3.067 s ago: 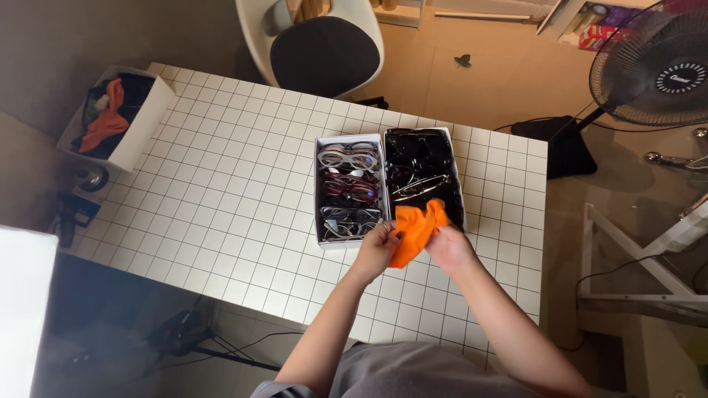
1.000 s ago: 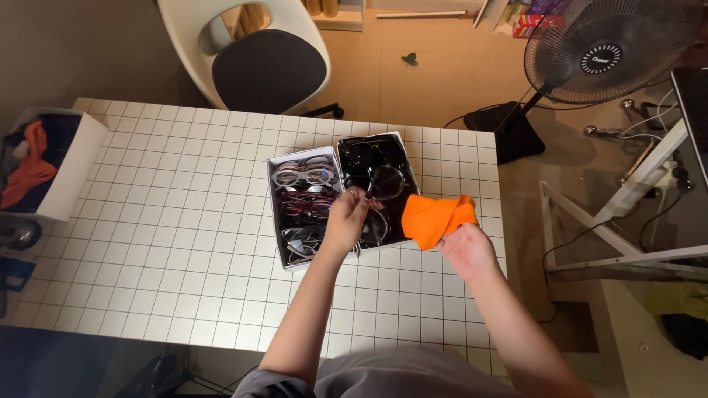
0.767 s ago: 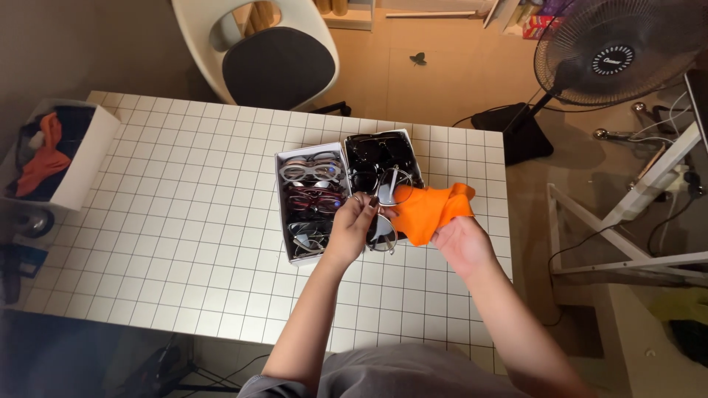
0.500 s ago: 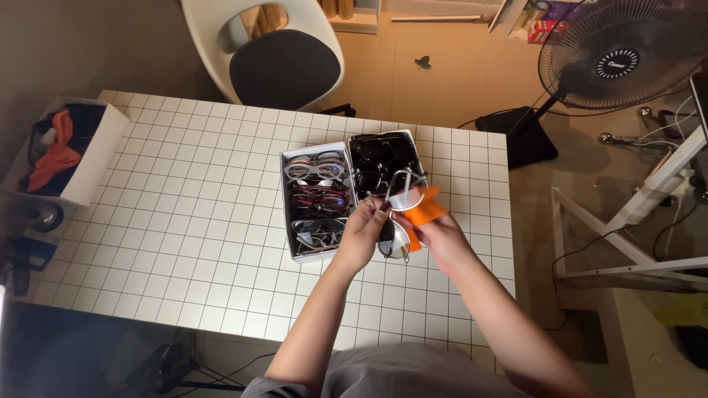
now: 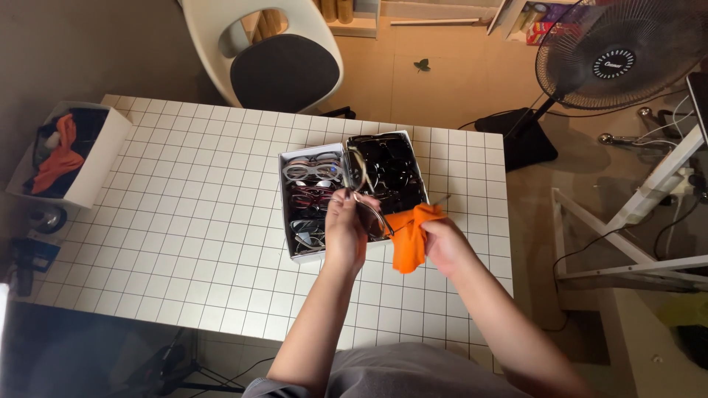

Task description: The person wipes multiple pairs of sunglasses with an orange cloth, handling them one at a time from a tray and placing them on the table. The person continues wiping each pair's lenses and frames before setting them down.

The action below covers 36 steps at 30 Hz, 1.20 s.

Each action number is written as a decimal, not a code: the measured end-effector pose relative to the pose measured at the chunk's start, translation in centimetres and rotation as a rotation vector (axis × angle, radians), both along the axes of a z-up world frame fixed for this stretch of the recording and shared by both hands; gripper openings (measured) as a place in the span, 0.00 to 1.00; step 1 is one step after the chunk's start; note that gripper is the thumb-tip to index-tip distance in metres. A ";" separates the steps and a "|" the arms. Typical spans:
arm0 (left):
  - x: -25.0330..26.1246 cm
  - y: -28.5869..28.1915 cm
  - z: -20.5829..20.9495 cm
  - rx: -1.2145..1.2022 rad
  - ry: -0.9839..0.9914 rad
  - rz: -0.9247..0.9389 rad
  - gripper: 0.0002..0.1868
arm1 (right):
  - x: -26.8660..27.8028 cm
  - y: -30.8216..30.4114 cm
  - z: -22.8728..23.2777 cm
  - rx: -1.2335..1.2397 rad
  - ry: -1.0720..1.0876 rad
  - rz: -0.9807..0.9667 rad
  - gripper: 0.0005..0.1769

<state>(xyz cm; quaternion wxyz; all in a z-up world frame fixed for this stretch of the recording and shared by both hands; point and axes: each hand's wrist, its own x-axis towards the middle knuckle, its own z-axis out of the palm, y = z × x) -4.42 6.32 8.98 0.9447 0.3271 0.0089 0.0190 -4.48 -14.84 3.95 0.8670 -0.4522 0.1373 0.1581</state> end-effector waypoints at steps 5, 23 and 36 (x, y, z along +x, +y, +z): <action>0.8 1.0 1.4 0.213 0.004 -0.004 0.06 | -0.5 -1.7 -1.8 -0.231 0.044 -0.010 0.20; 1.1 3.8 5.9 0.675 0.038 -0.544 0.10 | 2.7 -0.6 4.4 -1.051 -0.664 0.049 0.14; -3.6 4.3 6.6 1.136 -0.215 -0.099 0.33 | 1.6 -0.5 0.8 -0.325 -0.287 -0.247 0.14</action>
